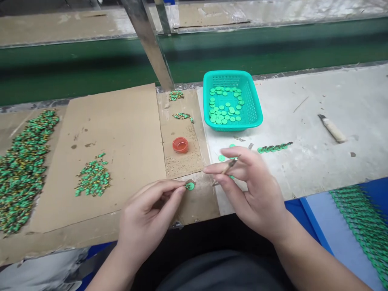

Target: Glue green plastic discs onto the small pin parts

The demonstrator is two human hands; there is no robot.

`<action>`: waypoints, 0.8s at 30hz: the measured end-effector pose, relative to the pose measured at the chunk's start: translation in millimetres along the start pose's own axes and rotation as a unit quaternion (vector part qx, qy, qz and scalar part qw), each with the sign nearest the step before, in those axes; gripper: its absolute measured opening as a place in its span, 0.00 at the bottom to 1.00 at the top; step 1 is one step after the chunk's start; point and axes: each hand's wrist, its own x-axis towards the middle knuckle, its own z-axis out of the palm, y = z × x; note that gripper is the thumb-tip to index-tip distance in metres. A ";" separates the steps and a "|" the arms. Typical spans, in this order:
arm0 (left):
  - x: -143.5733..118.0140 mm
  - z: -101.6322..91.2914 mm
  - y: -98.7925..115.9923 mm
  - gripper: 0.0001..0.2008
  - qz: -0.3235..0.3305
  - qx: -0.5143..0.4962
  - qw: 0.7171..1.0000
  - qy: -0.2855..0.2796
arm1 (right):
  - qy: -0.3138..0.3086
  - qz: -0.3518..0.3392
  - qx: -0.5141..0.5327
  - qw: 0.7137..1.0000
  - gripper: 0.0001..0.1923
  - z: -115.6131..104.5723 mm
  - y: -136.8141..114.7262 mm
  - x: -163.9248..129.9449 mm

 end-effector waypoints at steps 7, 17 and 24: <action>1.9 1.4 4.9 0.05 0.008 0.044 0.999 -0.001 | -0.050 -0.026 -0.079 0.995 0.07 -3.9 6.2 5.1; 1.9 2.4 5.3 0.04 0.037 0.062 0.997 -0.005 | -0.095 -0.015 -0.111 0.989 0.06 -9.7 4.8 3.4; 0.9 2.8 4.3 0.03 0.071 0.075 0.995 -0.007 | -0.138 0.002 -0.073 0.988 0.07 -7.8 3.1 9.5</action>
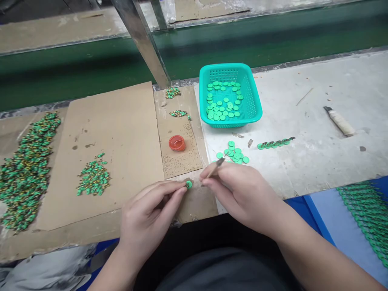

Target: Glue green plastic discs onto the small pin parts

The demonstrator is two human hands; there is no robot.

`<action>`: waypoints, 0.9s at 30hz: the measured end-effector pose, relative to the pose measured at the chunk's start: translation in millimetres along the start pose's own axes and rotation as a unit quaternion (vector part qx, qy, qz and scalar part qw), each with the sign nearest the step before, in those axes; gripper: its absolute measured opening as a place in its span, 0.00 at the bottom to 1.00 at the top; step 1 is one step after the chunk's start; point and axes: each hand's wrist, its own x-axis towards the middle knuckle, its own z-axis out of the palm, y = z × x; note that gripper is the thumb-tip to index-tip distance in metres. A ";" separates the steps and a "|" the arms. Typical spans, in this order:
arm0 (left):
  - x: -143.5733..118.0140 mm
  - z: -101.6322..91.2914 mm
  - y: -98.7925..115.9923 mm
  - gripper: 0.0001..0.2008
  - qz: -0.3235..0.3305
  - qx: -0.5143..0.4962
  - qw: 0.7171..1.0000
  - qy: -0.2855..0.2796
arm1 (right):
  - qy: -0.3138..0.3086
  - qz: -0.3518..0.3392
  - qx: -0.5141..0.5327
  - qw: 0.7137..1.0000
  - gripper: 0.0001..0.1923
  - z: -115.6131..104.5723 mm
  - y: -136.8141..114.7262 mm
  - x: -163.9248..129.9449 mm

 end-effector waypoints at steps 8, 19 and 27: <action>0.5 -1.1 1.5 0.04 -0.005 -0.001 1.000 0.002 | -0.068 -0.017 -0.006 0.998 0.10 14.7 6.2 27.7; 1.4 -0.8 0.5 0.05 0.007 0.000 1.000 0.000 | -0.076 -0.039 0.007 0.996 0.10 15.7 10.0 28.9; 0.1 -0.9 -0.6 0.05 0.002 0.006 1.000 0.001 | -0.084 -0.065 0.014 0.994 0.10 20.8 11.0 32.1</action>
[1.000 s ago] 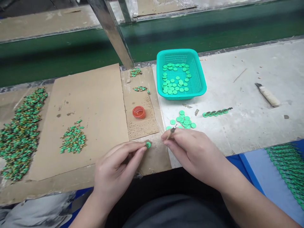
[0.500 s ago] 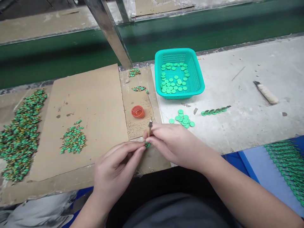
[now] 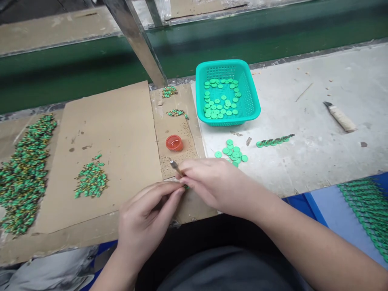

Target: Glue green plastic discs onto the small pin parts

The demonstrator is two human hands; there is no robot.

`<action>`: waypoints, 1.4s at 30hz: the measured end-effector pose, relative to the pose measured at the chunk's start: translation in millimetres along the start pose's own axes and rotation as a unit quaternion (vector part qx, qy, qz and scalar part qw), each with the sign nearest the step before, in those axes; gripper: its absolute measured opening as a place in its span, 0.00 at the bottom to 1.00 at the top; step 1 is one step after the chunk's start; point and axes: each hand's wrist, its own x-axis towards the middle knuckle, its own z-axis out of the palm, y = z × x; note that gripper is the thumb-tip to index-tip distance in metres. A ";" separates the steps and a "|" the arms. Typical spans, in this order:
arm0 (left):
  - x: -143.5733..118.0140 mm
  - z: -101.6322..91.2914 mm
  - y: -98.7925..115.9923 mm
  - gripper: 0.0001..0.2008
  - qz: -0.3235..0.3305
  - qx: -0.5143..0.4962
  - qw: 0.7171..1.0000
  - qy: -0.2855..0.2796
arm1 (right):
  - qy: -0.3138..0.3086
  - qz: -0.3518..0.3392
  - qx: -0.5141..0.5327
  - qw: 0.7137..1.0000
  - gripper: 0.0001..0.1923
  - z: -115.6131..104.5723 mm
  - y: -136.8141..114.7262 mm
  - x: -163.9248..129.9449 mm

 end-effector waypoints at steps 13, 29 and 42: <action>1.0 1.3 -1.2 0.04 -0.015 -0.013 1.000 -0.002 | 0.139 0.030 0.004 0.990 0.10 8.3 -3.3 -15.2; 1.8 1.7 1.4 0.05 -0.023 -0.034 0.999 -0.004 | 0.130 -0.002 -0.041 0.991 0.12 24.0 -4.2 -30.8; 1.6 4.1 -1.5 0.05 0.010 -0.017 1.000 0.004 | 0.090 -0.013 -0.043 0.995 0.10 25.4 -10.4 -24.0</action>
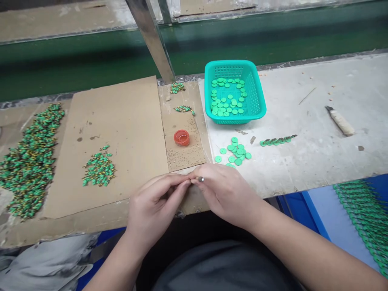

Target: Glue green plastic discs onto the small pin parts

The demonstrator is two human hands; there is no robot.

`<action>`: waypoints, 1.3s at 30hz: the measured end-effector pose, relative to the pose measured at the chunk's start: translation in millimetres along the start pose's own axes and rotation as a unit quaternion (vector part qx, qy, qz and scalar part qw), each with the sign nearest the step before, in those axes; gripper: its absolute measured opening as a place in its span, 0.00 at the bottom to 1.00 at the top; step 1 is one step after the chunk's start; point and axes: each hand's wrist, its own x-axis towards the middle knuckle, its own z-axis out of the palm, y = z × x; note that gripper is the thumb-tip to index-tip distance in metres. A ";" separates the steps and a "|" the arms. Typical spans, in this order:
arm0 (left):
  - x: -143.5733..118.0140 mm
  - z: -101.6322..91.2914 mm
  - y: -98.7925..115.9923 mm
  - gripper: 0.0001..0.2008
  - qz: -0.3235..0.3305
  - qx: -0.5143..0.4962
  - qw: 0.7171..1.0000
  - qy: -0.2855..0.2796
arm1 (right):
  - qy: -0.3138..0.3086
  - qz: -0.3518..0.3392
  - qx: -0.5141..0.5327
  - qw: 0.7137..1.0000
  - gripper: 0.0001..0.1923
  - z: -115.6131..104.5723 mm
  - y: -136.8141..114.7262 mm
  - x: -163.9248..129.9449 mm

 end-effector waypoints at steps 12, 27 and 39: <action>3.1 1.2 3.3 0.06 -0.084 -0.053 0.995 0.004 | 0.216 0.133 0.191 0.948 0.06 -0.3 -4.5 -17.6; 4.8 -50.5 29.3 0.20 -0.224 -0.453 0.856 -0.110 | 0.140 0.151 0.135 0.969 0.06 0.0 -0.5 -39.7; 13.4 -64.3 52.6 0.21 -0.196 -0.352 0.908 -0.117 | 0.153 0.120 0.153 0.969 0.08 2.4 -5.0 -31.7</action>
